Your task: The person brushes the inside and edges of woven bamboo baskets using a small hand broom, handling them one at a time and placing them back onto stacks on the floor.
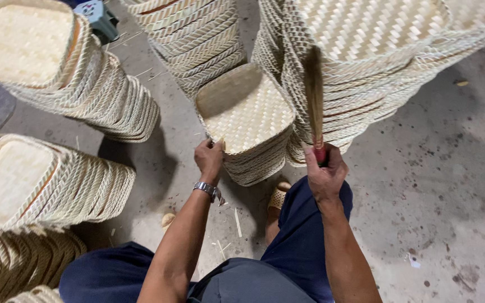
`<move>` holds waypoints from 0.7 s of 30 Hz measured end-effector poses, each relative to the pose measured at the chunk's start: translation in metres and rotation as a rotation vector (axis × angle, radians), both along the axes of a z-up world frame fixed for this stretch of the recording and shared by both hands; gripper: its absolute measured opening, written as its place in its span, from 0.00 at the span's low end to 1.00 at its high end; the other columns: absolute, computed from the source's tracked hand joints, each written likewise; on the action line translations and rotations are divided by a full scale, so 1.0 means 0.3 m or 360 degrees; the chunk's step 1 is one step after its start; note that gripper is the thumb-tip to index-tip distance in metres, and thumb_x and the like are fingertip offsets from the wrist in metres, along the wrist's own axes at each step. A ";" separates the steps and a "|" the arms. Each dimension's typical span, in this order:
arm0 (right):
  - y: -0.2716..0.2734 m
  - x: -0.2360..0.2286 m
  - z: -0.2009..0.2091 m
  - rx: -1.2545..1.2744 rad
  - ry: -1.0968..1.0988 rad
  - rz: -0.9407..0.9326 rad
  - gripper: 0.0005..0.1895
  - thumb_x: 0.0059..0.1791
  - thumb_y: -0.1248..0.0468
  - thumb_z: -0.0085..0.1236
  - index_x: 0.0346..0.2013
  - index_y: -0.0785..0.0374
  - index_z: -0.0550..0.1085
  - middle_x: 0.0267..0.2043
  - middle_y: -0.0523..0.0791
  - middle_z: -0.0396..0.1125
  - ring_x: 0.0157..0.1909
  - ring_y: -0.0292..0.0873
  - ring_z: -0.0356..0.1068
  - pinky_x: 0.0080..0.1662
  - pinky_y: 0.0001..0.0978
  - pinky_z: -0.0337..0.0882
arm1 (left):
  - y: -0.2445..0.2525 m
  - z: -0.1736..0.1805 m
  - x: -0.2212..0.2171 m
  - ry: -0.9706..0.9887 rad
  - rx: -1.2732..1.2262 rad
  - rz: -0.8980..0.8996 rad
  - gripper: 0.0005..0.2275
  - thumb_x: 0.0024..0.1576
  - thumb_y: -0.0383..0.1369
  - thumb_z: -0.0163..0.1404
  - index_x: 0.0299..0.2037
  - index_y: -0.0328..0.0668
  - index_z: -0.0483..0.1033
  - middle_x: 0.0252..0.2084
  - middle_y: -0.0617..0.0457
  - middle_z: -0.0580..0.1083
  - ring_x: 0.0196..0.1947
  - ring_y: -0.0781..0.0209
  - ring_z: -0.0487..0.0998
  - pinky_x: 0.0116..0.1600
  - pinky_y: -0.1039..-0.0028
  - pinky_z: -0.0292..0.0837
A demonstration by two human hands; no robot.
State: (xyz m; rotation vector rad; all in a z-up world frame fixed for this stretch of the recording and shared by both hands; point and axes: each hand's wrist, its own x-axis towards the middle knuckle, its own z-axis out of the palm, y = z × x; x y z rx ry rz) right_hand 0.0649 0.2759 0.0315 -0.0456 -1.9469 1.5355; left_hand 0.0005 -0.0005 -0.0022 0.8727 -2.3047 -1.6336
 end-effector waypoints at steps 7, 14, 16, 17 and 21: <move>0.033 -0.007 -0.015 0.0052 -0.0050 0.0037 0.12 0.54 0.67 0.68 0.38 0.68 0.71 0.32 0.39 0.65 0.34 0.31 0.61 0.38 0.23 0.65 | 0.007 -0.113 -0.009 0.0085 -0.0324 0.0004 0.11 0.52 0.34 0.59 0.27 0.34 0.72 0.22 0.46 0.71 0.23 0.55 0.69 0.32 0.60 0.66; 0.116 -0.022 -0.112 -0.0013 -0.0031 0.0241 0.13 0.59 0.66 0.68 0.44 0.68 0.69 0.36 0.39 0.61 0.35 0.33 0.57 0.40 0.24 0.61 | -0.151 -0.152 0.049 0.0628 -0.0488 0.0151 0.19 0.54 0.38 0.61 0.49 0.31 0.77 0.31 0.45 0.78 0.33 0.54 0.78 0.42 0.63 0.75; 0.164 -0.037 -0.186 -0.0014 0.0015 0.0332 0.15 0.58 0.66 0.66 0.39 0.69 0.67 0.36 0.40 0.60 0.35 0.34 0.57 0.41 0.25 0.61 | -0.314 -0.134 0.097 0.0490 -0.0321 0.0271 0.19 0.55 0.38 0.58 0.51 0.32 0.76 0.34 0.46 0.76 0.31 0.53 0.79 0.40 0.63 0.76; 0.187 -0.052 -0.228 0.0014 0.0044 0.0381 0.15 0.58 0.65 0.65 0.38 0.69 0.66 0.35 0.40 0.60 0.35 0.34 0.56 0.41 0.25 0.61 | -0.410 -0.129 0.114 0.0366 -0.0129 0.0302 0.19 0.57 0.38 0.55 0.54 0.33 0.75 0.37 0.46 0.75 0.30 0.53 0.81 0.38 0.63 0.77; 0.285 -0.130 -0.384 0.0576 -0.0002 0.0119 0.15 0.57 0.65 0.62 0.34 0.71 0.65 0.33 0.44 0.60 0.35 0.36 0.59 0.45 0.28 0.64 | -0.889 -0.216 0.206 0.0590 -0.0741 0.0748 0.17 0.58 0.33 0.52 0.54 0.32 0.75 0.41 0.38 0.79 0.37 0.48 0.82 0.46 0.60 0.77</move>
